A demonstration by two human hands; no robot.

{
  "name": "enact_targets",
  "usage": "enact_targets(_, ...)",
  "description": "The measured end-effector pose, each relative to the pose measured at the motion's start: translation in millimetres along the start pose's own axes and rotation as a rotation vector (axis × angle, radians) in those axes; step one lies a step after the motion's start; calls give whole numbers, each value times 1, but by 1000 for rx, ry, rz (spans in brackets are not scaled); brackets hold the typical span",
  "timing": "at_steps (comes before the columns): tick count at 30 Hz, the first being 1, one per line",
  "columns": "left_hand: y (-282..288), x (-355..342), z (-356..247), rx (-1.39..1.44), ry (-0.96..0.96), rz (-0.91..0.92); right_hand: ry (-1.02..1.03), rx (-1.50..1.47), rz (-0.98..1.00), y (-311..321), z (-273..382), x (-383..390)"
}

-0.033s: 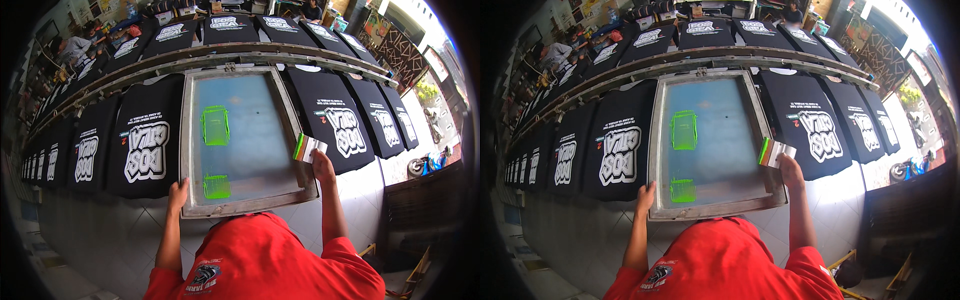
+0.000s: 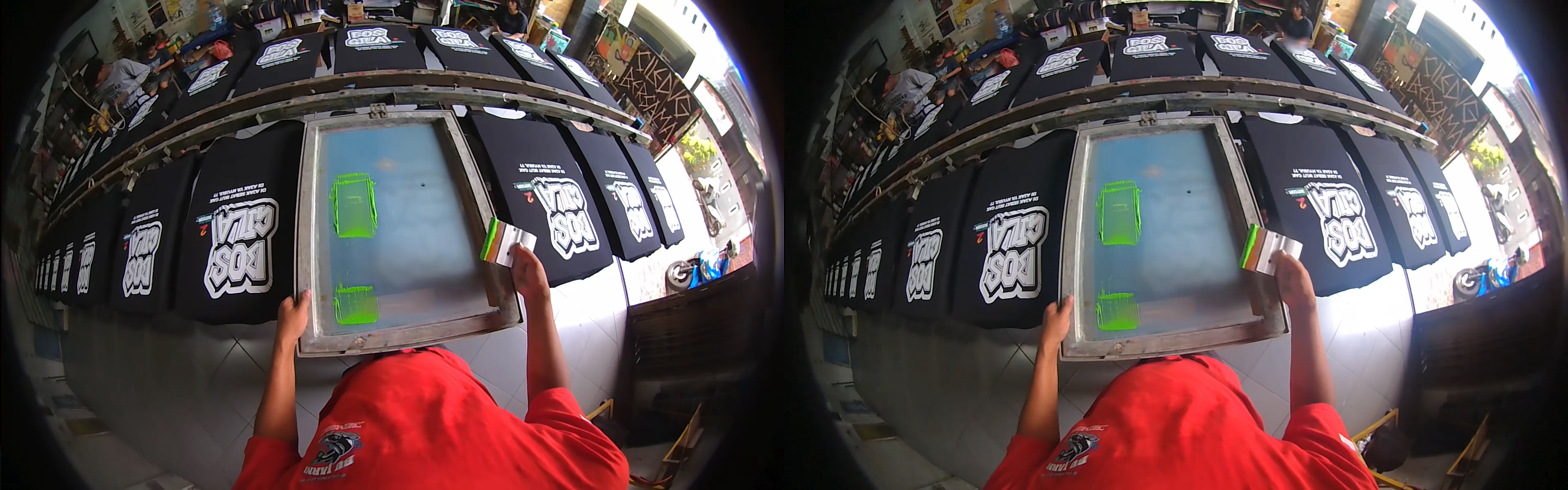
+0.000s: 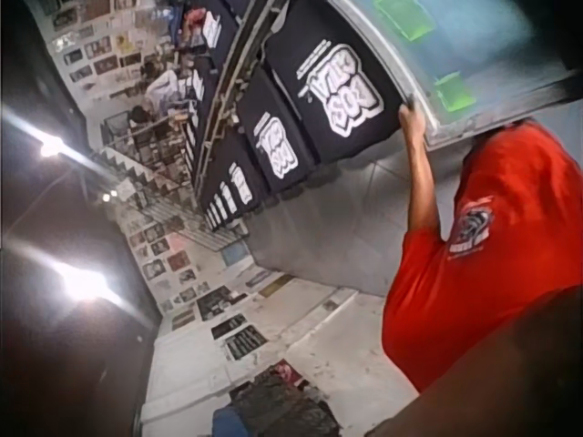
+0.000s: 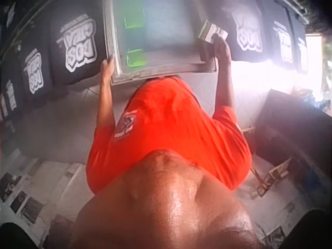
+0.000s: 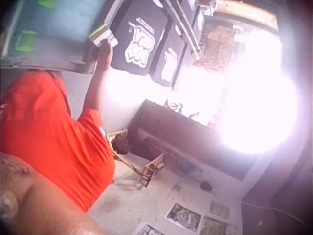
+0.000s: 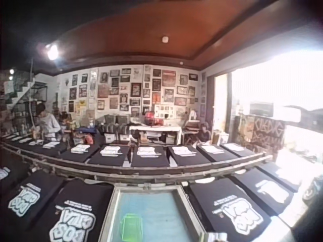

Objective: The person applies green ink to a screen using a squeegee to print designs onto black t-shirts laid out on a printing table.

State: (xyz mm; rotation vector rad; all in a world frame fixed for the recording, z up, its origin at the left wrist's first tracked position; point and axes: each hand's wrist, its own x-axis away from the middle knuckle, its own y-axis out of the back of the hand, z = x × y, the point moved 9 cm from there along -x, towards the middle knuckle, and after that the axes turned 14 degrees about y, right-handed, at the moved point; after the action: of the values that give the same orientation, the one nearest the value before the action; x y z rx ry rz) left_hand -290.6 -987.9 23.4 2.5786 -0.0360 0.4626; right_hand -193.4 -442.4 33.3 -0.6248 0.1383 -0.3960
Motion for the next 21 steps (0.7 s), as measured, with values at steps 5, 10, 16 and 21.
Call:
enact_targets(5, -9, -10, 3, -1, -15, -26, 39, 50, 23, 5, 5, -14)
enact_targets(10, -20, -18, -23, -20, -28, 4, 37, 89, -50, 8, 14, -20)
enact_targets(16, -32, -25, -14, 46, -24, 24, 25, 24, -21, 8, 17, -29)
enact_targets(21, -36, -31, 1, -57, 52, -58, -10, -9, -94, 28, 3, -34)
